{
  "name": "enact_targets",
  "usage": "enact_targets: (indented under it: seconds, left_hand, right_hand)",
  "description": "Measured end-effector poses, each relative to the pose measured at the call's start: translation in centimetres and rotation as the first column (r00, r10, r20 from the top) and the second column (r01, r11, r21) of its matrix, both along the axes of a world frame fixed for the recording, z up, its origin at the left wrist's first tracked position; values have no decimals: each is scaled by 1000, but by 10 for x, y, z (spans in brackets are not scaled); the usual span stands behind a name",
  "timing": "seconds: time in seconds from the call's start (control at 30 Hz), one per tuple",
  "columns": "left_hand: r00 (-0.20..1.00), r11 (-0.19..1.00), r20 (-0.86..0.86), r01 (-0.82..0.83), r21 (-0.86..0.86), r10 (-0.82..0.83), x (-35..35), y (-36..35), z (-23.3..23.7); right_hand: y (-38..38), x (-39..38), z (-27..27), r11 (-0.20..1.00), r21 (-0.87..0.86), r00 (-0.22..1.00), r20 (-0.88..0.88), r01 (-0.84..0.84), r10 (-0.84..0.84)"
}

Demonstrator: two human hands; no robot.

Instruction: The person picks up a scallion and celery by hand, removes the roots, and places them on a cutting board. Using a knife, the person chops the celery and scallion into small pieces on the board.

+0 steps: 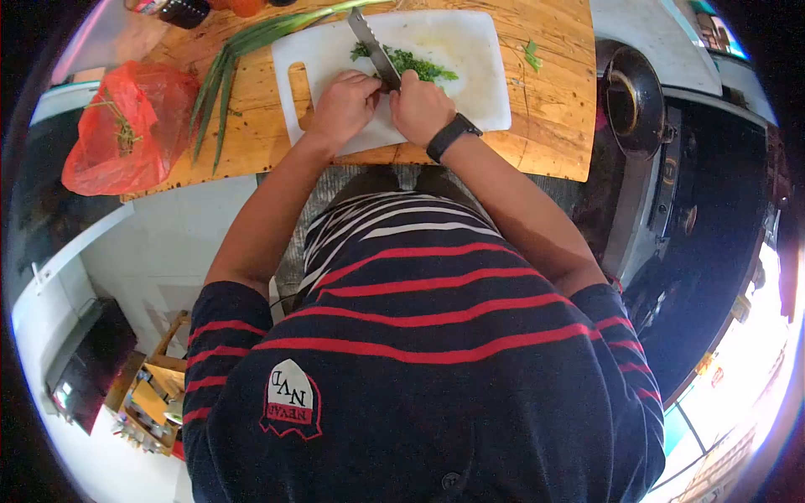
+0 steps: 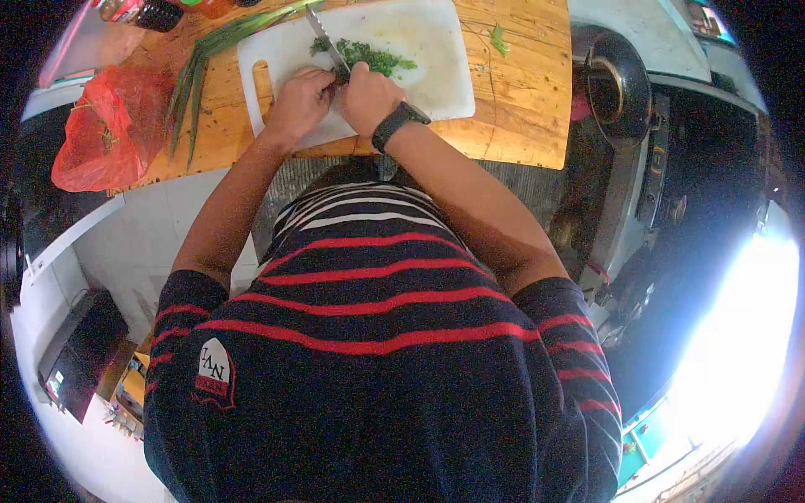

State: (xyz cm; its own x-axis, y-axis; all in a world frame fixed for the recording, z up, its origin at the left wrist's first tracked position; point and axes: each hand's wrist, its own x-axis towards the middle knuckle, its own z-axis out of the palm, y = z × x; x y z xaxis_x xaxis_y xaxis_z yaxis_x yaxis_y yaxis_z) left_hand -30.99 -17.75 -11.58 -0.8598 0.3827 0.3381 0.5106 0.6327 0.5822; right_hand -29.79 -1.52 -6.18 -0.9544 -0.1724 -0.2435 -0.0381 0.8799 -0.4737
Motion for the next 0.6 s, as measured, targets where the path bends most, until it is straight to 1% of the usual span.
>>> enact_targets:
  seconds: [0.07, 0.13, 0.23, 0.33, 0.37, 0.5, 0.53, 0.6]
  left_hand:
    - [1000, 1000, -5, 9, 9, -9, -3, -2, 2]
    - [998, 999, 43, 47, 17, -48, -4, -4, 0]
    - [997, 999, 64, 35, -8, -34, -5, -8, 2]
    - [999, 1000, 35, -1, -19, 2, -3, -8, 2]
    - [999, 1000, 36, -3, -18, 4, -3, -7, 1]
    - [999, 995, 36, 6, -104, -2, -5, 1, 5]
    - [999, 991, 46, 10, -135, -4, -5, 2, 8]
    - [1000, 993, 26, -11, -114, 14, -5, 5, 6]
  right_hand:
    - [3, -3, -2, 1000, -14, 1000, -20, -14, 13]
    - [7, -5, 1, 999, -27, 999, -30, -24, 24]
    - [15, -6, 4, 998, -25, 998, -37, -57, 56]
    - [16, -5, 12, 995, -56, 996, -45, -78, 75]
    - [16, -2, 16, 996, -46, 997, -37, -70, 69]
    - [13, 13, 27, 997, -43, 997, -46, -64, 62]
    - [12, 15, 21, 997, -41, 997, -44, -64, 62]
    - [6, 20, 8, 1000, 3, 999, -41, -3, 4]
